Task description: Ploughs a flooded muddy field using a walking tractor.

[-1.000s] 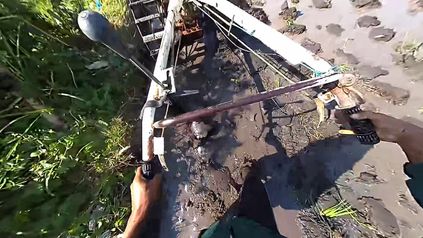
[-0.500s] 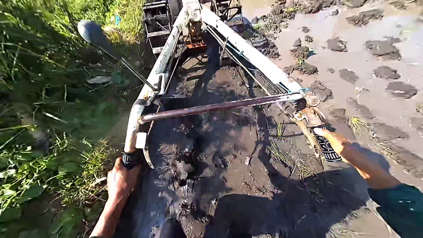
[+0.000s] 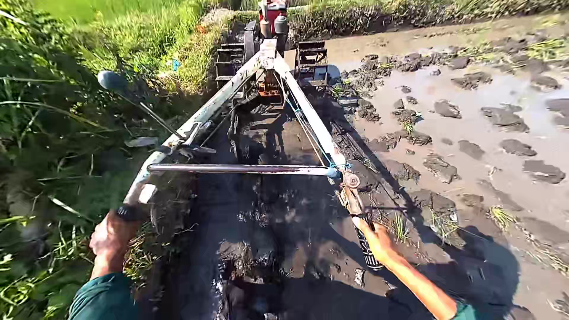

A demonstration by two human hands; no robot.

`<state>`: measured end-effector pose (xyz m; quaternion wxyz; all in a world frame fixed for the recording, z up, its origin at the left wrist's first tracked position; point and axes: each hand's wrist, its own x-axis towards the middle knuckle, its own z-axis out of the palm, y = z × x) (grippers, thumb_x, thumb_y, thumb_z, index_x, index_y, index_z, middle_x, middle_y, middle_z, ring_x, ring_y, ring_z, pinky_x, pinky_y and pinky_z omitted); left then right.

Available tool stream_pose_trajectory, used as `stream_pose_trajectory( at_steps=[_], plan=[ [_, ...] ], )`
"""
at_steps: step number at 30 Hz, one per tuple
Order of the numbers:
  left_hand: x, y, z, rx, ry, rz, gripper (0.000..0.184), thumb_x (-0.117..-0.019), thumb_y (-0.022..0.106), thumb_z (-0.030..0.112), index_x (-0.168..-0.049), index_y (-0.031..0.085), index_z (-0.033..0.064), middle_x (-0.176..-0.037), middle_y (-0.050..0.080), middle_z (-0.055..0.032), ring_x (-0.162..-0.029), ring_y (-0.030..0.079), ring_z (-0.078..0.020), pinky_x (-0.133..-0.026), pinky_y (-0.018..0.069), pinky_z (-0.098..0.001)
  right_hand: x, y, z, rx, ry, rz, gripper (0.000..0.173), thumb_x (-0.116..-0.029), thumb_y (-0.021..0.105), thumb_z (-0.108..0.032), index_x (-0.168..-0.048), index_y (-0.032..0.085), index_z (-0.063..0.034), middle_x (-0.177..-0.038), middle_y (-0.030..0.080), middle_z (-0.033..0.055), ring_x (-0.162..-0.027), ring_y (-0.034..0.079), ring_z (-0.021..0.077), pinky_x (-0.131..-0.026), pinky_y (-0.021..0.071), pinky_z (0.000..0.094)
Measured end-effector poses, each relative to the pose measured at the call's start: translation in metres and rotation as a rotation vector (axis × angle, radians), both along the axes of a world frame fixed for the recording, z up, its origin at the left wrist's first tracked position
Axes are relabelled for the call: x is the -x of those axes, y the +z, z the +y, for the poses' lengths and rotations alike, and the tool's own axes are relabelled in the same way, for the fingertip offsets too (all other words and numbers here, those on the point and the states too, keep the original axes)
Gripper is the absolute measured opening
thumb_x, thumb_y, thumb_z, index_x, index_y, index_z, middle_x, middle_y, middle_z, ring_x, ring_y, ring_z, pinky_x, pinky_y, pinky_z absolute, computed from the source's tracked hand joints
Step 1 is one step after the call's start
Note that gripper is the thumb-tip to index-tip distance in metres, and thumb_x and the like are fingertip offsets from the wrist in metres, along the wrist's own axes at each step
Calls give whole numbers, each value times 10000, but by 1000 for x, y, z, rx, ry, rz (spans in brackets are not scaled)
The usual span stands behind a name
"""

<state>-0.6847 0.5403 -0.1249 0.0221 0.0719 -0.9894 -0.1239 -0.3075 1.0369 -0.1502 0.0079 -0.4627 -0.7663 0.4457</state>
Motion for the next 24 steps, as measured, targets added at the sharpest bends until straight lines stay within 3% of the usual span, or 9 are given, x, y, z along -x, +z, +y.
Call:
stream_pose_trajectory(
  at_steps=[4, 9, 13, 16, 18, 20, 21, 22, 24],
  plan=[
    [122, -3, -54, 33, -47, -70, 494, -980, 652, 204, -1393, 546, -46, -1315, 586, -378, -1231, 560, -575, -985, 415, -763, 84, -9, -72, -25, -39, 54, 513, -1050, 510, -408, -1133, 662, 74, -1007, 675, 241, -973, 647, 344, -902, 479, 559],
    [313, -59, -142, 34, -72, -55, 410, -967, 660, 305, -1307, 630, 79, -1168, 663, -330, -1098, 625, -557, -855, 452, -785, 194, -23, -165, -103, -83, 99, 519, -1035, 424, -372, -1181, 654, 70, -1096, 678, 215, -1060, 633, 263, -976, 459, 486],
    [408, -74, -177, -101, -205, 75, 677, -904, 778, 210, -1448, 450, -24, -1281, 545, -438, -1164, 533, -660, -899, 406, -831, 280, -28, -225, -152, -63, 90, 546, -1038, 409, -383, -1141, 660, 91, -1053, 680, 227, -1032, 638, 263, -960, 462, 489],
    [419, -13, -125, -562, -325, 201, 828, -895, 749, 117, -1564, 290, -47, -1528, 339, -404, -1402, 370, -566, -1129, 333, -698, 346, -26, -254, -106, -50, 109, 601, -1022, 427, -476, -1165, 660, 59, -1026, 684, 205, -994, 650, 279, -922, 493, 512],
    [397, 42, -53, -1009, -268, 89, 571, -1050, 503, 216, -1550, 336, -7, -1495, 469, -236, -1294, 532, -287, -1056, 460, -447, 393, -19, -275, -38, -31, 84, 590, -1045, 445, -465, -1177, 650, 72, -1038, 679, 240, -989, 656, 336, -920, 496, 554],
    [392, 78, 9, -1377, -218, -225, 655, -1089, 334, 523, -1567, 285, 77, -1455, 513, -151, -1196, 611, -244, -956, 534, -433, 440, -15, -294, -3, 14, 75, 572, -1057, 470, -454, -1203, 639, 73, -1051, 677, 254, -1001, 657, 362, -927, 492, 570],
    [401, 84, 35, -1516, -183, -320, 699, -1065, 356, 592, -1562, 306, 103, -1411, 557, -150, -1171, 632, -269, -937, 548, -474, 463, -14, -303, 15, 30, 79, 573, -1056, 483, -454, -1236, 629, 69, -1083, 678, 260, -1036, 656, 372, -948, 489, 568],
    [417, 83, 59, -1627, -107, -295, 634, -1057, 439, 556, -1483, 383, 90, -1225, 626, -147, -1001, 670, -264, -824, 581, -470, 487, -11, -312, 60, 39, 78, 593, -1054, 495, -468, -1301, 603, 60, -1166, 668, 274, -1121, 642, 388, -1004, 472, 572],
    [459, 76, 92, -1715, 61, -142, 293, -1093, 460, 350, -1219, 446, 86, -835, 552, -58, -662, 598, -171, -629, 568, -366, 532, -14, -324, 151, 56, 100, 629, -1036, 515, -501, -1388, 551, 19, -1258, 642, 261, -1193, 615, 374, -1042, 457, 563]
  ],
)
